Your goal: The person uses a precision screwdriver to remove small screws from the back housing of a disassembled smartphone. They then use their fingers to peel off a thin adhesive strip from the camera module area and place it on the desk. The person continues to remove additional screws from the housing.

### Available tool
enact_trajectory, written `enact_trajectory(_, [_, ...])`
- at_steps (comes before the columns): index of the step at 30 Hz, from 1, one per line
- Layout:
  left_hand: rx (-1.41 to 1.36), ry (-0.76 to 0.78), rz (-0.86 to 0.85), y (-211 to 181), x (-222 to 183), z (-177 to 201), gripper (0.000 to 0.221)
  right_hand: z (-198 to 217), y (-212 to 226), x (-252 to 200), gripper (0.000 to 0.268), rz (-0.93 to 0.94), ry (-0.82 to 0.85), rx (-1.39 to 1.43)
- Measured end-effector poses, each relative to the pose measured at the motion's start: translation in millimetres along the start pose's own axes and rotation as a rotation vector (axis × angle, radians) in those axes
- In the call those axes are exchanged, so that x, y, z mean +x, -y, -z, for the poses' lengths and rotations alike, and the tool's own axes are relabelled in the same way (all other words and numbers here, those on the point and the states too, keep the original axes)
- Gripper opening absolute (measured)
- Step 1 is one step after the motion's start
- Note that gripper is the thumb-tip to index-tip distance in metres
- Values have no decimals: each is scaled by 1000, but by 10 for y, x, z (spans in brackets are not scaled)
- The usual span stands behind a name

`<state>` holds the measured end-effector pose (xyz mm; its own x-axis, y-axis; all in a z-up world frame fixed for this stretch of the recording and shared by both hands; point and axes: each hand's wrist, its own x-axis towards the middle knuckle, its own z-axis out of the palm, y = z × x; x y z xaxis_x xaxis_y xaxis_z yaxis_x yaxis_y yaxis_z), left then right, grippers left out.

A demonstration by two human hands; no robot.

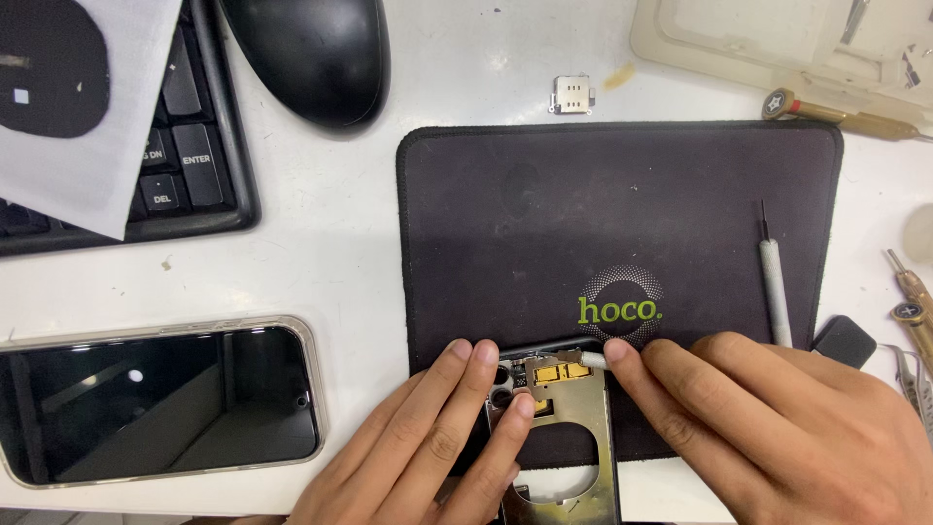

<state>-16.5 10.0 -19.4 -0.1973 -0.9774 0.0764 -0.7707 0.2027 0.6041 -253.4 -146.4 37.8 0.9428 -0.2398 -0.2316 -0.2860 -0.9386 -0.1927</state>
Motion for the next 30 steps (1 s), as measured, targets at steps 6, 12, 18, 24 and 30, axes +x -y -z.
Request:
enact_trajectory(6, [-42,-56,-112,74,5,18,35,38,115,44,61,-91,-31,-14])
enact_trajectory(12, [-5,-55,-125,86,9,-18,31,22,148,68,51,-11,1,-149])
enact_trajectory(18, [-32,-47,-120,76,12,1,33,55,116,117,47,50,-60,-197])
enact_trajectory(24, [-33,-51,-127,78,13,-1,32,9,122,123,49,19,-125,-114])
enact_trajectory(30, [-31,-59,-123,74,26,4,32,-31,215,115,44,-15,-114,-165])
